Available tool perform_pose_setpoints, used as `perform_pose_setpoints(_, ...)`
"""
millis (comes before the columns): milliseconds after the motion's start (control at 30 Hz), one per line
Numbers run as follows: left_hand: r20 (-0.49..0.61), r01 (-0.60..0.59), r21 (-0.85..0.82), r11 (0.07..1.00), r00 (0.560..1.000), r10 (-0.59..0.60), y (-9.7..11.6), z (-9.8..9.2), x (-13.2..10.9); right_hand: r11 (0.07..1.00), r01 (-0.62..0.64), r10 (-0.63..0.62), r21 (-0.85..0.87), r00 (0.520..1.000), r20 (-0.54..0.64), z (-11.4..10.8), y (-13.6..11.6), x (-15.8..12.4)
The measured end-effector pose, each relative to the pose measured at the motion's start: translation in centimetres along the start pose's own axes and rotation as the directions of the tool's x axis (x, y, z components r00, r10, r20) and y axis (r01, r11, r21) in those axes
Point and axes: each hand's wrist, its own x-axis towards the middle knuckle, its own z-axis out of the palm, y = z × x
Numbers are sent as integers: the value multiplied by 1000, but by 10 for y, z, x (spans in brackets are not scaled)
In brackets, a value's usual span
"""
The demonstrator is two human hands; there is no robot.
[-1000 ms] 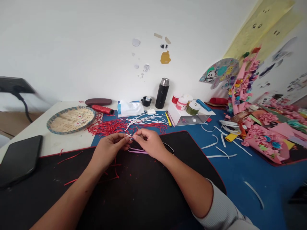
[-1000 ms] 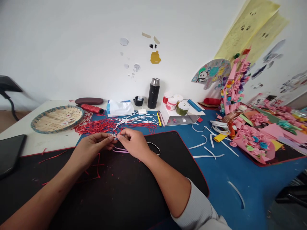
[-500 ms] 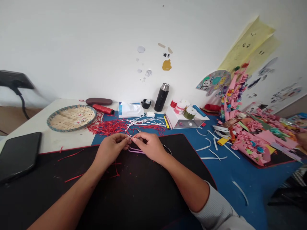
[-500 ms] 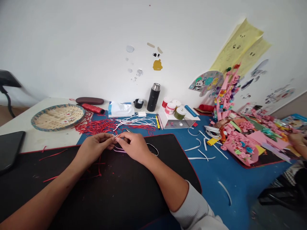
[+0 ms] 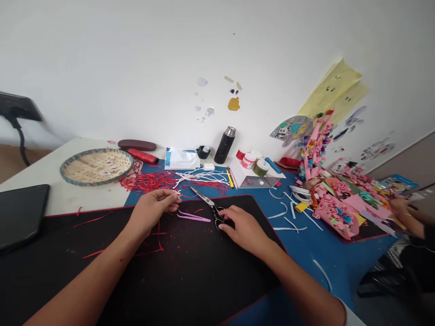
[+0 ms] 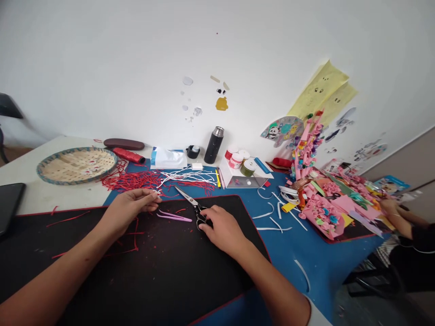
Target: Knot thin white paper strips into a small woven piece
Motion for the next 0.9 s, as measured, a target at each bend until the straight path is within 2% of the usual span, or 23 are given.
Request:
perform_pose_setpoints(300,18,51,-116,992,999,-49,-4,-3,3,983,-22,22,-181,1000,-1,13,-8,12)
perform_pose_setpoints(633,33,44,-127,991,999,-41,-4,-4,4,972,38,-23,-233,998,66,10,-11,11)
perform_pose_setpoints(767,31,36,-143,989,999,-32,-6,-5,5,991,1,4,-134,999,37,9,-10,13)
perform_pose_setpoints(900,34,26,-158,987,999,-21,-9,-6,6,985,-68,67,160,998,11,13,0,13)
